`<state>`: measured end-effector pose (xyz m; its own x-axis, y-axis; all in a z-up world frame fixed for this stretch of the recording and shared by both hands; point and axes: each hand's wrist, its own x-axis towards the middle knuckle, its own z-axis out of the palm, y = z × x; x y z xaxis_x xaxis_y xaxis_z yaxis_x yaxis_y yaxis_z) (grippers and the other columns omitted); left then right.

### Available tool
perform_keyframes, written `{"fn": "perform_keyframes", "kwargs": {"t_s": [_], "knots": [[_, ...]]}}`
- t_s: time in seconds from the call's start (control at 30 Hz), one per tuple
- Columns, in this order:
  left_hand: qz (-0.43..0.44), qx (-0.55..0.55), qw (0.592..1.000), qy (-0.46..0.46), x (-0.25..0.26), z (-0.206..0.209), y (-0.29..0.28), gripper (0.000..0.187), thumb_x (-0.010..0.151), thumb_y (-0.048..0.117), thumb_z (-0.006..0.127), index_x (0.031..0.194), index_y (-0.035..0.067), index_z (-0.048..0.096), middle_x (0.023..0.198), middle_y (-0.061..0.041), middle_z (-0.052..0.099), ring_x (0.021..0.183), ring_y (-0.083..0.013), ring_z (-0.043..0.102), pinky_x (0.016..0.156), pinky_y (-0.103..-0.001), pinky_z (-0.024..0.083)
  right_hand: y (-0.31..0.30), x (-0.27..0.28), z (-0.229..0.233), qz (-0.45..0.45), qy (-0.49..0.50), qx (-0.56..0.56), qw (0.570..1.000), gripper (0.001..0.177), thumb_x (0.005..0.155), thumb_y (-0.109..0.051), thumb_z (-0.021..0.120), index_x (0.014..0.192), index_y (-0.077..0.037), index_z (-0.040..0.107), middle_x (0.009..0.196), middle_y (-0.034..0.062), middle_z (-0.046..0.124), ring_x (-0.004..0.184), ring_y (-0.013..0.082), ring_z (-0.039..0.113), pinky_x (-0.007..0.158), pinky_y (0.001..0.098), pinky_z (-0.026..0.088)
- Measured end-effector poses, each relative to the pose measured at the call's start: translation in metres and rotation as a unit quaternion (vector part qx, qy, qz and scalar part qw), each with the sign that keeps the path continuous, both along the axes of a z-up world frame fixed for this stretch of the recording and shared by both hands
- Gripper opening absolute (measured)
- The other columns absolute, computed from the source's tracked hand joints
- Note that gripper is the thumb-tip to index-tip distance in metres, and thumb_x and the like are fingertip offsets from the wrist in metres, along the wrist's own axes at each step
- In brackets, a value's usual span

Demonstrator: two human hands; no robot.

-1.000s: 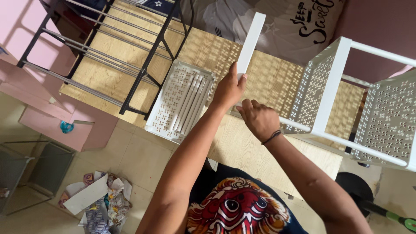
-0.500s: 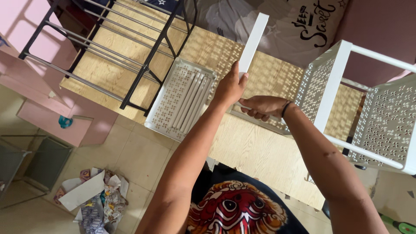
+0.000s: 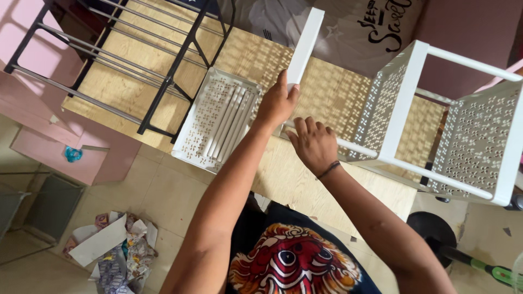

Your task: The person assembles a white plastic shelving unit by inserting cylindrical rods into the frame and attaching perforated shelves. They repeatedly align and push the rods into place and position the shelves onto the frame.

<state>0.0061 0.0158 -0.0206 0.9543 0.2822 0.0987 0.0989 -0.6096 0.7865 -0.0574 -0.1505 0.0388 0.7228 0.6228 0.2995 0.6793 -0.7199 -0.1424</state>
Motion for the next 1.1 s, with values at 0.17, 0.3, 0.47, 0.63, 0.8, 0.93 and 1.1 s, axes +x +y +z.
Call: {"fn": "perform_keyframes", "kwargs": {"t_s": [0.17, 0.3, 0.47, 0.63, 0.8, 0.93, 1.1], "knots": [[0.000, 0.023, 1.000, -0.013, 0.003, -0.007, 0.003, 0.061, 0.102, 0.035, 0.057, 0.150, 0.002, 0.037, 0.120, -0.030, 0.069, 0.104, -0.0452, 0.070, 0.088, -0.050, 0.057, -0.002, 0.017, -0.007, -0.007, 0.129, -0.049, 0.990, 0.038, 0.107, -0.046, 0.055, 0.100, -0.010, 0.061, 0.082, 0.0081, 0.067, 0.066, 0.0291, 0.070, 0.056, 0.0452, 0.056], [-0.009, 0.003, 1.000, 0.006, 0.003, -0.009, 0.004, 0.061, 0.102, 0.034, 0.055, 0.151, 0.003, 0.036, 0.121, -0.029, 0.069, 0.105, -0.0444, 0.070, 0.087, -0.049, 0.057, -0.006, 0.052, -0.004, 0.129, 0.244, 0.016, 0.961, 0.045, 0.115, -0.048, 0.040, 0.094, -0.015, 0.062, 0.076, 0.0060, 0.063, 0.066, 0.0263, 0.065, 0.066, 0.0417, 0.054], [-0.002, 0.019, 1.000, 0.002, 0.001, -0.002, 0.003, 0.061, 0.102, 0.033, 0.055, 0.151, 0.002, 0.035, 0.123, -0.029, 0.068, 0.106, -0.0448, 0.069, 0.089, -0.049, 0.057, 0.001, 0.086, 0.012, 0.015, 0.624, -0.102, 0.774, 0.058, 0.108, -0.063, 0.030, 0.083, -0.014, 0.052, 0.067, -0.0045, 0.040, 0.058, 0.0161, 0.035, 0.055, 0.0357, 0.038], [-0.009, 0.008, 0.999, 0.033, 0.002, 0.002, 0.002, 0.062, 0.104, 0.033, 0.053, 0.151, -0.002, 0.033, 0.121, -0.029, 0.067, 0.106, -0.0430, 0.070, 0.088, -0.047, 0.058, -0.003, 0.073, 0.000, 0.039, 0.488, -0.072, 0.869, 0.053, 0.109, -0.057, 0.036, 0.086, -0.013, 0.057, 0.068, -0.0041, 0.051, 0.057, 0.0125, 0.048, 0.058, 0.0292, 0.044], [-0.007, 0.011, 1.000, 0.006, -0.004, 0.010, -0.001, 0.061, 0.103, 0.032, 0.053, 0.149, -0.002, 0.035, 0.120, -0.030, 0.068, 0.103, -0.0441, 0.070, 0.086, -0.049, 0.057, -0.008, 0.021, -0.008, 0.016, 0.102, -0.043, 0.994, 0.028, 0.106, -0.038, 0.061, 0.101, -0.011, 0.063, 0.087, 0.0040, 0.064, 0.069, 0.0213, 0.062, 0.058, 0.0362, 0.049], [0.000, -0.006, 1.000, 0.023, -0.008, 0.016, -0.003, 0.059, 0.102, 0.033, 0.053, 0.149, 0.000, 0.037, 0.114, -0.028, 0.071, 0.100, -0.0432, 0.072, 0.084, -0.049, 0.058, -0.004, -0.003, 0.002, -0.001, -0.082, 0.024, 0.996, 0.026, 0.095, -0.033, 0.068, 0.112, -0.014, 0.066, 0.094, 0.0019, 0.063, 0.082, 0.0203, 0.060, 0.071, 0.0383, 0.047], [-0.002, -0.004, 1.000, 0.000, -0.009, 0.018, -0.003, 0.059, 0.102, 0.031, 0.053, 0.148, -0.002, 0.036, 0.116, -0.029, 0.069, 0.098, -0.0441, 0.072, 0.082, -0.049, 0.059, 0.005, -0.013, 0.007, -0.051, -0.097, 0.023, 0.994, 0.038, 0.088, -0.042, 0.069, 0.114, -0.015, 0.066, 0.091, 0.0016, 0.062, 0.078, 0.0208, 0.060, 0.068, 0.0398, 0.044]]}}
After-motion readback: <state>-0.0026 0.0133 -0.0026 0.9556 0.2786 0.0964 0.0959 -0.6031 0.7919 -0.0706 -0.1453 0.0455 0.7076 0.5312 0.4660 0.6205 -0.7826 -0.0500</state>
